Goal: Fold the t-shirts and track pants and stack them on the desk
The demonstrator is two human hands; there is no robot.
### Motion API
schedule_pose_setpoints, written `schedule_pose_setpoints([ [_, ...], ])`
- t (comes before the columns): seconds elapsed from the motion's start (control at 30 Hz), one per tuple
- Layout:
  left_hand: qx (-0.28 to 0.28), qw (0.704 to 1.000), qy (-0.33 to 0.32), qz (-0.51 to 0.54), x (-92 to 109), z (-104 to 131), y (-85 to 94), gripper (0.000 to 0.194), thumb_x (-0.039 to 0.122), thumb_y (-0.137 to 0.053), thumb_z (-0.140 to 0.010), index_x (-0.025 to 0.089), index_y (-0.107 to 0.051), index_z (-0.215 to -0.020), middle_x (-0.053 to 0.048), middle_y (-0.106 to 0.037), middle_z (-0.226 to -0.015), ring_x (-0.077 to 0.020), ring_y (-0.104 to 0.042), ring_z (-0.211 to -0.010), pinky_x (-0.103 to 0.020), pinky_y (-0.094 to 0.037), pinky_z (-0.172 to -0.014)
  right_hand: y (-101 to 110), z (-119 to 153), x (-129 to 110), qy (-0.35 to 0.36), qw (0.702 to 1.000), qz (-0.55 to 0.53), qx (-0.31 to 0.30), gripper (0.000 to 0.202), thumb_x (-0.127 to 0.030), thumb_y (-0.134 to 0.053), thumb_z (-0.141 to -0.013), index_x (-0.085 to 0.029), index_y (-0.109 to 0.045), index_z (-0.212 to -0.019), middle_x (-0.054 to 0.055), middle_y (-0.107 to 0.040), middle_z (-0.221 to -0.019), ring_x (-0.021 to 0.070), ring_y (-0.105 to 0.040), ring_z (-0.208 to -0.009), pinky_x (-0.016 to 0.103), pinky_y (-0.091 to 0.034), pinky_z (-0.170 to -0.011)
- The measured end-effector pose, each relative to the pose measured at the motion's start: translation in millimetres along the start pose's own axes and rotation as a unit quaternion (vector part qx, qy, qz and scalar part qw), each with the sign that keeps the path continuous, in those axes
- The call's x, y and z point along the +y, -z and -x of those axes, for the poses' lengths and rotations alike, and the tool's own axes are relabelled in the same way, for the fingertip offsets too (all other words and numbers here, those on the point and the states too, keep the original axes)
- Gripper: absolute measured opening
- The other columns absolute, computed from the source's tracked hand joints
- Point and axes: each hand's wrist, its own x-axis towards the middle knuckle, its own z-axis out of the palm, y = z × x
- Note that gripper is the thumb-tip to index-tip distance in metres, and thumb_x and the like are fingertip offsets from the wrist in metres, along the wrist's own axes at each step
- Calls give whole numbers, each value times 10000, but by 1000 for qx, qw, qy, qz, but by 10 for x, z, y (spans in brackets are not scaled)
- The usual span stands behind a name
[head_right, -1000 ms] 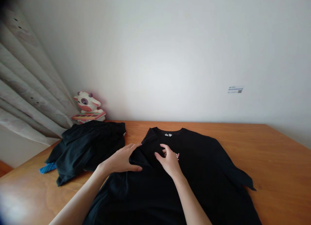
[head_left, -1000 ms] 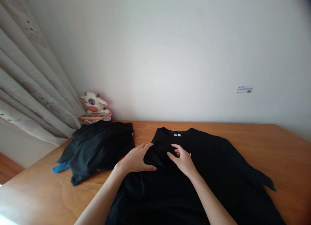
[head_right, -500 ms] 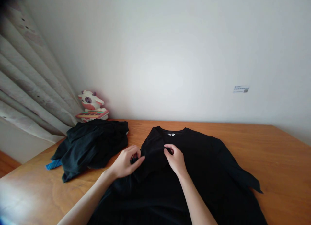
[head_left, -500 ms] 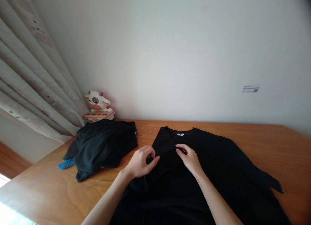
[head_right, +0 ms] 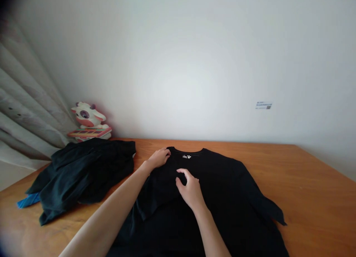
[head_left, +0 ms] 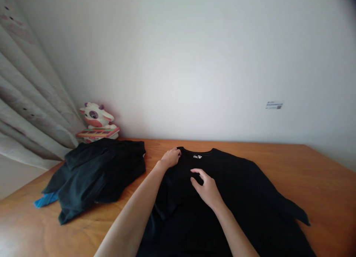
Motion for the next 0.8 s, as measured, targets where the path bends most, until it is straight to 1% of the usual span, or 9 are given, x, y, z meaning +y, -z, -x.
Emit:
schedule_pose_setpoints([
  [0.07,17,999,29,-6,-97,-43,32,213,160,-531,-945,216,-702,-1058,-120,-685,-1178,-268,-668,-1096,-372,-495,-987,-5,-12,6,-8,1000,1,-10,313,-430,-558,-898,-321,-713,-1148,7,-772,-982,256,-733,-960,482,-501,-992],
  [0.13,46,997,64,-9,-163,-68,61,264,132,-481,-962,193,-671,-1134,-146,-650,-1222,-271,-645,-1139,-375,-485,-998,-21,-12,-12,-29,999,8,-24,320,-459,-538,-914,-331,-711,-1151,-21,-740,-788,234,-733,-789,487,-508,-953],
  [0.23,83,991,103,-8,-180,-22,49,339,114,-470,-961,165,-595,-1272,-188,-550,-1357,-278,-593,-1229,-381,-453,-1041,-49,14,-86,-42,998,44,-31,342,-471,-500,-943,-331,-696,-1186,-27,-685,-686,223,-707,-728,446,-509,-886],
  [0.33,90,988,122,-1,-165,138,-12,366,169,-533,-944,183,-565,-1308,-189,-521,-1403,-311,-537,-1298,-410,-432,-1059,-65,58,-178,-23,996,81,-32,367,-447,-491,-955,-308,-676,-1240,-9,-677,-685,226,-690,-735,370,-499,-777],
  [0.4,83,987,139,7,-195,266,-37,353,283,-559,-949,185,-572,-1287,-185,-566,-1365,-334,-561,-1264,-430,-453,-1019,-75,89,-227,-9,995,77,-64,353,-455,-518,-945,-296,-698,-1204,-4,-692,-705,217,-679,-710,335,-480,-714],
  [0.47,65,985,159,19,-267,366,-26,358,419,-598,-925,173,-627,-1183,-173,-662,-1225,-342,-635,-1147,-422,-488,-944,-95,117,-259,3,992,48,-115,332,-483,-557,-925,-299,-728,-1143,0,-723,-763,204,-672,-697,316,-467,-678],
  [0.53,43,984,172,35,-349,417,16,314,462,-681,-855,185,-683,-1002,-130,-732,-1024,-327,-692,-1008,-383,-510,-861,-132,141,-276,16,989,21,-147,324,-479,-592,-905,-300,-744,-1128,7,-747,-830,202,-680,-733,313,-476,-693],
  [0.63,44,980,184,58,-417,418,79,186,374,-729,-819,207,-696,-893,-85,-756,-913,-294,-714,-936,-332,-505,-801,-201,160,-280,19,993,3,-115,377,-435,-605,-891,-259,-732,-1200,40,-763,-943,212,-689,-815,333,-503,-790],
  [0.8,92,972,194,100,-385,509,112,244,345,-551,-961,182,-663,-1104,-106,-761,-1016,-256,-713,-976,-313,-492,-833,-254,168,-266,8,997,-3,-76,444,-478,-544,-918,-188,-706,-1212,71,-743,-974,200,-667,-758,330,-520,-765],
])
